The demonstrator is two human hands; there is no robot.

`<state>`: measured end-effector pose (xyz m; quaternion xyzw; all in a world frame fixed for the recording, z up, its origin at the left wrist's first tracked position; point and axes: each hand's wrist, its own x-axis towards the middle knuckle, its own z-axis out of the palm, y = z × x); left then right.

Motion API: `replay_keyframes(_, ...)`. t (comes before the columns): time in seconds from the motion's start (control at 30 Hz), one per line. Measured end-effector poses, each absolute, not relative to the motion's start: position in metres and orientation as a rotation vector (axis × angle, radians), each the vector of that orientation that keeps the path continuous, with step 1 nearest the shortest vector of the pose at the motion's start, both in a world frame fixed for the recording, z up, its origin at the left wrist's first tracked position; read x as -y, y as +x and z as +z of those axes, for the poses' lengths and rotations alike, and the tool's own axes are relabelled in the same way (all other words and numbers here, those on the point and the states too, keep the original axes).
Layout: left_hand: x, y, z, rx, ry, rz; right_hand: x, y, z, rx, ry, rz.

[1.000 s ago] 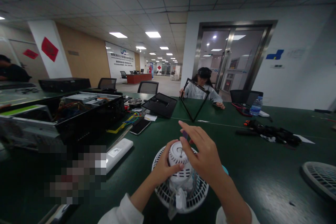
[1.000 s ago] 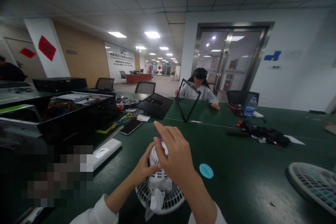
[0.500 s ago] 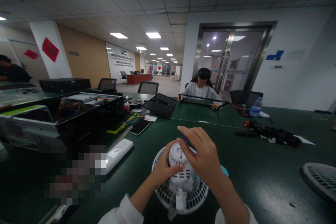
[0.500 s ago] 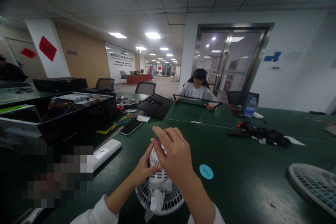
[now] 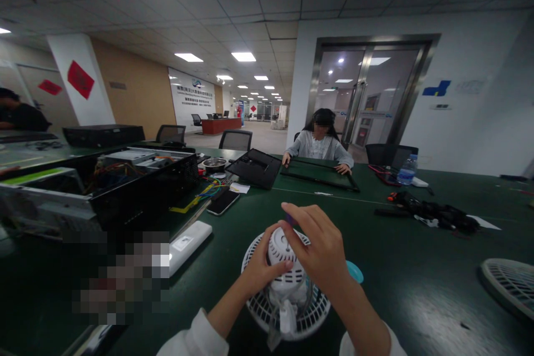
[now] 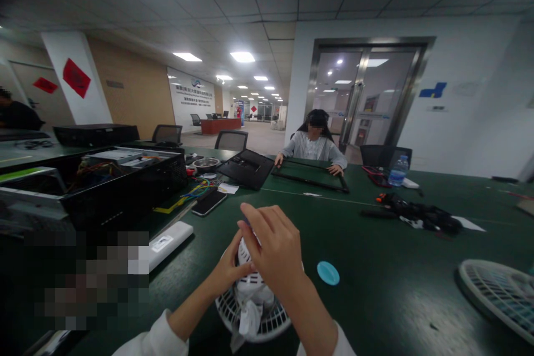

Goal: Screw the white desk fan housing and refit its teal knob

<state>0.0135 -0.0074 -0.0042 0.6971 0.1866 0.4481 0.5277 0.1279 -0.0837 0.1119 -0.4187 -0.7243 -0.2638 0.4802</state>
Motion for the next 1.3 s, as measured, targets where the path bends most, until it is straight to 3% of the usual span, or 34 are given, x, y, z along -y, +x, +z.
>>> replay_keyframes(1.13,0.012,0.014,0.005,-0.393,1.639,1.067,0.086,0.132,0.113,1.779,-0.997,-0.525)
replay_keyframes(1.3,0.011,0.015,0.003,-0.396,1.637,1.078,0.082,0.131,0.111,1.755,-0.971,-0.656)
